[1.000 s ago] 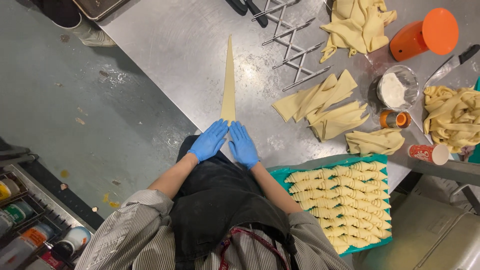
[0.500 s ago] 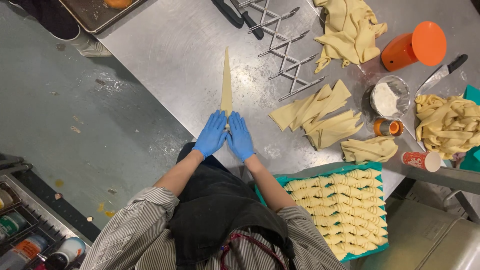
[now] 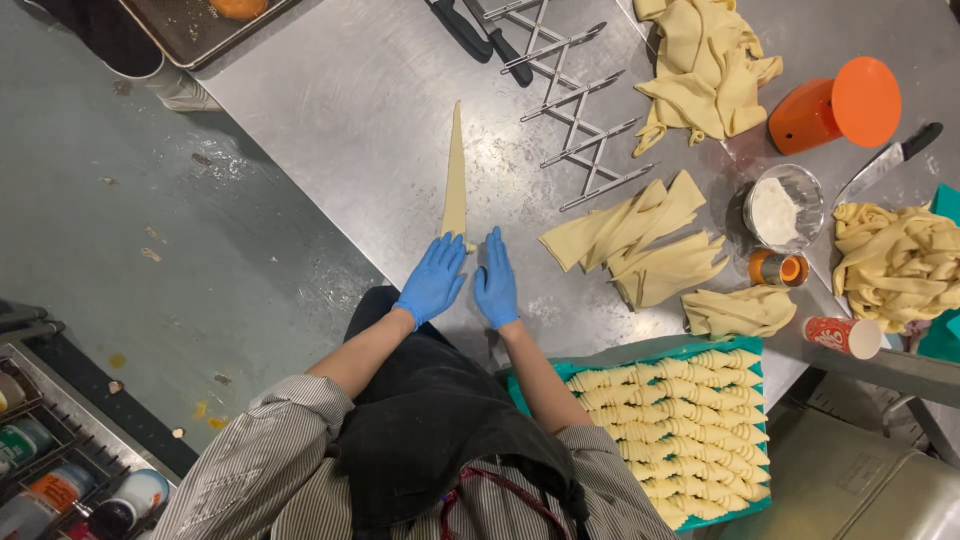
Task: Rolling triangular pieces of dough into croissant shapes and placing them on a tray.
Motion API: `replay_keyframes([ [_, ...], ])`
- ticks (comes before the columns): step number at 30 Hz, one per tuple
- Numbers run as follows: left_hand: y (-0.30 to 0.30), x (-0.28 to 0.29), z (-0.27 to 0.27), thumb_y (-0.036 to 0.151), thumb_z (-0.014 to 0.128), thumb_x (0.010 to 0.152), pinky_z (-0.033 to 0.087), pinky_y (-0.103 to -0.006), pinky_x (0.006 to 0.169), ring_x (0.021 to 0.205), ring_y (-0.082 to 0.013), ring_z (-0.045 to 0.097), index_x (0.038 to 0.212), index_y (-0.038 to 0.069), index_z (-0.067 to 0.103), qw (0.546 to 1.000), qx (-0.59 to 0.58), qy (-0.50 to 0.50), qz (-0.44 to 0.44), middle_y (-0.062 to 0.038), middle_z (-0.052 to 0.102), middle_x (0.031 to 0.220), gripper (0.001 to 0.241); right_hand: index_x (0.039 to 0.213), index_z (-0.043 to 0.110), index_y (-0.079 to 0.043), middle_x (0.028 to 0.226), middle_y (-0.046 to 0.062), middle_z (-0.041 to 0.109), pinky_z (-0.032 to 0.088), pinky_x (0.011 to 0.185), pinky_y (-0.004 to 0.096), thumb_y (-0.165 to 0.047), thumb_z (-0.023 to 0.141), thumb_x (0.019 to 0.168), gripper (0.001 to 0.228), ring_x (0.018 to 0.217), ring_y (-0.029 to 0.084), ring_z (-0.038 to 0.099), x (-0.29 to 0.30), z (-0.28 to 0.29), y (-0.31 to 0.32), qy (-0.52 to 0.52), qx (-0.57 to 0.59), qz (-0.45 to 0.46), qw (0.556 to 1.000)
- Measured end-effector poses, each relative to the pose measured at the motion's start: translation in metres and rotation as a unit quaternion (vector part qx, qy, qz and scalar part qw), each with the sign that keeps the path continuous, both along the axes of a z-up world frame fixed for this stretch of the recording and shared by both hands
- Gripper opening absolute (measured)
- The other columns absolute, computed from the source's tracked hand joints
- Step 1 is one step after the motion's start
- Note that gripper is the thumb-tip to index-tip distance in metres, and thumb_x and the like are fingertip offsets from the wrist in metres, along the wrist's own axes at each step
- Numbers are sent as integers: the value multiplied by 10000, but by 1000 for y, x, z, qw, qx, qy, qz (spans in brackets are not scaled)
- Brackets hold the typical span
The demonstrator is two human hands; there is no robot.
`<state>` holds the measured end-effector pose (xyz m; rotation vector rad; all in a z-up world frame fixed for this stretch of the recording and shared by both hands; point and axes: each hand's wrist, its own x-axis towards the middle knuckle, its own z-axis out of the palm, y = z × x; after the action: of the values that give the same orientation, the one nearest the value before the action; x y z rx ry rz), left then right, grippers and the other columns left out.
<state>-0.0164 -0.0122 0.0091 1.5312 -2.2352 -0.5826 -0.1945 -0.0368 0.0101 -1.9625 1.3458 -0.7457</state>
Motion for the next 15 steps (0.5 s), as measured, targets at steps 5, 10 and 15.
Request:
replay_keyframes([
  [5, -35, 2, -8, 231, 602, 961, 227, -489, 1252, 1492, -429, 327, 1462, -91, 447, 999, -17, -14, 29, -283, 406, 1556, 616, 1548, 353, 58, 1675, 258, 261, 314, 1229, 489, -9, 519, 892, 680, 1517, 447, 328, -2, -10, 2, 2, 8, -18, 1000],
  [10, -63, 8, 5, 258, 621, 949, 277, -545, 1205, 1368, -414, 436, 1407, -74, 490, 994, -34, -98, 33, -239, 504, 1450, 580, 1560, 344, 50, 1666, 259, 287, 312, 1236, 489, -8, 518, 897, 688, 1516, 450, 336, -2, -6, 1, -7, -7, -21, 1000],
  [15, -92, 18, -13, 270, 606, 1056, 503, -477, 908, 1020, -356, 628, 1298, 8, 623, 997, 43, -56, -28, -181, 662, 1166, 357, 1568, 371, 9, 1652, 225, 363, 348, 1234, 460, -5, 526, 920, 667, 1504, 408, 408, -3, -4, -3, -48, -5, -31, 998],
])
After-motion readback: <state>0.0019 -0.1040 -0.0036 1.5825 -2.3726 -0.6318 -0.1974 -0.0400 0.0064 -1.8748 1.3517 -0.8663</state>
